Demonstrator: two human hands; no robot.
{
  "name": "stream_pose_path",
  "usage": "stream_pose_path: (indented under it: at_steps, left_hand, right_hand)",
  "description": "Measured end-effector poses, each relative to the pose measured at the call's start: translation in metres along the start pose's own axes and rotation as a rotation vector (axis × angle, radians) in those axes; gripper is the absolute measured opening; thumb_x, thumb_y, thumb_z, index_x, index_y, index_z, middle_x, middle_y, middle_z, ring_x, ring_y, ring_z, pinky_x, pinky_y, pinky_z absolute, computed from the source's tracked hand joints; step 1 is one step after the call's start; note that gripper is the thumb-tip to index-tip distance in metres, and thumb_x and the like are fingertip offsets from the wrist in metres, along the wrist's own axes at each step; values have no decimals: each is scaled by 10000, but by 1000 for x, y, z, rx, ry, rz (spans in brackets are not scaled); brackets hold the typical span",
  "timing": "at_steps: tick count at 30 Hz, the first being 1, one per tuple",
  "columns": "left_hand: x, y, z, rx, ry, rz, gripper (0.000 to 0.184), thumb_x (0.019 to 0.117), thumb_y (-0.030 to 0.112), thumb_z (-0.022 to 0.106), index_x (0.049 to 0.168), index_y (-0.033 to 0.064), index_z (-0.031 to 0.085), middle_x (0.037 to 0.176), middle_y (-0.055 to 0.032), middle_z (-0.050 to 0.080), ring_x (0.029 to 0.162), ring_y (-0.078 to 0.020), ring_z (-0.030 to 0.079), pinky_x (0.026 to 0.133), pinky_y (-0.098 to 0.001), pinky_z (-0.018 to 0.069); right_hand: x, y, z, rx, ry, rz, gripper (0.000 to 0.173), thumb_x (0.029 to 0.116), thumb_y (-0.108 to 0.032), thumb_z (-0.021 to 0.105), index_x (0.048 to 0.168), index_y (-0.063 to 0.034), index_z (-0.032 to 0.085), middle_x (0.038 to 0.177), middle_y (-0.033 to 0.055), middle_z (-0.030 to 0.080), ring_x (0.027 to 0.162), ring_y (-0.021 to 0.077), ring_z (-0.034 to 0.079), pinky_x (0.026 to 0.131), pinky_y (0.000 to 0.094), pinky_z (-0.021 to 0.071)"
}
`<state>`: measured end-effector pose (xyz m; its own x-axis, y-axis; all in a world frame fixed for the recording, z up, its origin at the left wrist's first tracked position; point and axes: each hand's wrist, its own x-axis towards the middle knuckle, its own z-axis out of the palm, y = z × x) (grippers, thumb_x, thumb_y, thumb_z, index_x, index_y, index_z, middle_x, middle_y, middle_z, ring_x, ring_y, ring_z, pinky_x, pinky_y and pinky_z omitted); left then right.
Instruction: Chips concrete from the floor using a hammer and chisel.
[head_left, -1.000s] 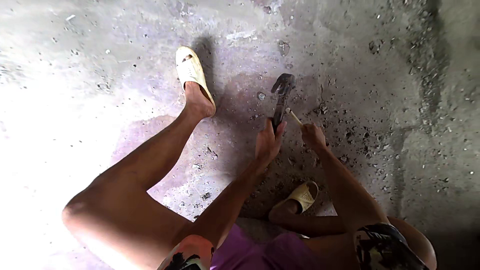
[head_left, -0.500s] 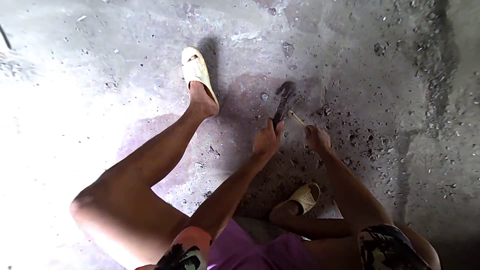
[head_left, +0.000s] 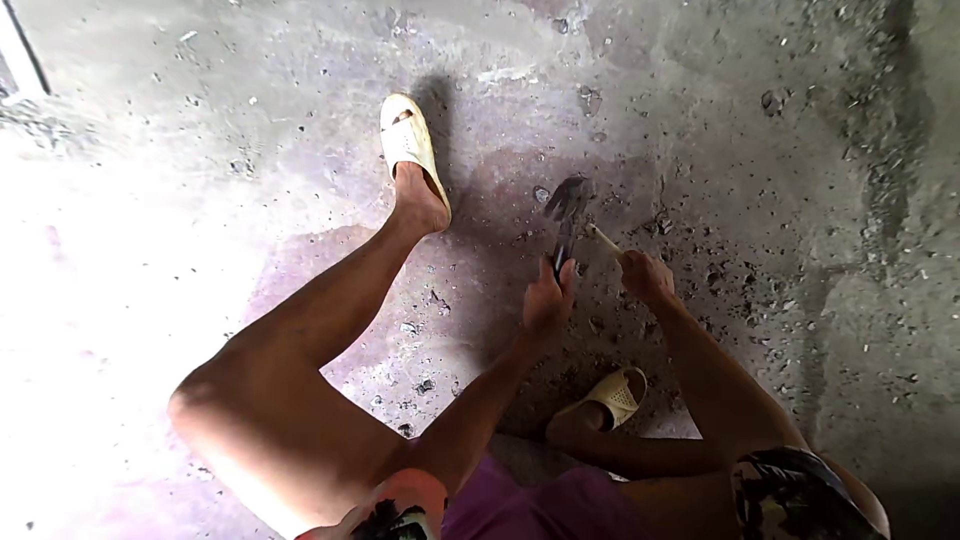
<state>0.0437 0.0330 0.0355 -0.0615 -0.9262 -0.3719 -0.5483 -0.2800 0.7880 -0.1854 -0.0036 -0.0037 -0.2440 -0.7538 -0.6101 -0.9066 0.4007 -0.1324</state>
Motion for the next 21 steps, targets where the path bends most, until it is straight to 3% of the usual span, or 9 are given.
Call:
stream_pose_path:
  at_steps: [2, 6, 8, 10, 12, 15, 17, 19, 21]
  left_hand:
    - [7, -11, 20, 25, -30, -33, 540, 1102, 513, 349, 1343, 48, 480, 736, -155, 635, 646, -316, 674, 606, -500, 574]
    - [45, -13, 24, 150, -330, -158, 591, 1103, 532, 326, 1396, 42, 481, 1029, -230, 695, 967, -400, 712, 823, -590, 574]
    - [32, -2, 9, 91, -268, -111, 590, 1101, 542, 312, 1357, 40, 487, 937, -230, 681, 876, -407, 712, 753, -580, 576]
    - [4, 3, -4, 4, -147, -50, 609, 1075, 608, 284, 1349, 88, 446, 759, -186, 603, 654, -373, 659, 572, -530, 562]
    - [-10, 3, 2, -54, -82, -70, 606, 1069, 619, 292, 1360, 108, 436, 709, -158, 571, 581, -338, 619, 522, -499, 541]
    - [27, -12, 30, 84, -203, -186, 609, 1094, 556, 325, 1391, 47, 479, 956, -219, 700, 891, -388, 723, 775, -577, 587]
    - [52, -6, 24, 73, -302, -266, 586, 1108, 511, 334, 1390, 27, 505, 1094, -236, 693, 1017, -390, 705, 870, -590, 564]
    - [48, 8, 7, 6, -245, -262, 568, 1112, 505, 316, 1333, 26, 525, 1018, -227, 687, 942, -378, 708, 818, -568, 568]
    - [18, 12, -4, -68, -115, -184, 614, 1088, 585, 259, 1330, 62, 472, 830, -204, 631, 740, -372, 681, 637, -534, 568]
  right_hand:
    - [2, -2, -5, -10, -1, 0, 397, 1113, -364, 397, 1234, -104, 671, 1080, 233, 723, 1040, 461, 692, 820, 693, 519]
    - [1, -11, -9, -51, -25, 35, 401, 1113, -362, 386, 1240, -103, 664, 1121, 226, 720, 1077, 450, 690, 845, 692, 520]
    - [1, -10, -10, -72, -30, 35, 398, 1110, -357, 395, 1250, -108, 672, 1139, 225, 720, 1091, 452, 686, 856, 689, 518]
    - [3, -12, -10, -77, -31, 26, 390, 1106, -356, 403, 1247, -120, 680, 1142, 221, 723, 1090, 450, 688, 852, 688, 518]
    - [2, -12, -11, -66, -26, 24, 388, 1103, -350, 412, 1243, -113, 686, 1135, 234, 721, 1079, 465, 687, 851, 701, 519]
    - [2, -16, -16, -85, -39, 37, 368, 1093, -333, 432, 1241, -107, 682, 1157, 232, 718, 1097, 459, 683, 868, 704, 513]
    - [-2, -21, -19, -108, -54, 47, 339, 1079, -301, 453, 1224, -99, 684, 1165, 223, 716, 1112, 446, 678, 877, 694, 512]
    - [0, -21, -20, -126, -41, 36, 337, 1076, -307, 462, 1211, -98, 689, 1153, 221, 718, 1109, 445, 678, 877, 693, 509]
    - [0, -23, -20, -113, -56, 38, 363, 1084, -322, 453, 1227, -88, 692, 1174, 237, 710, 1133, 455, 667, 903, 702, 499]
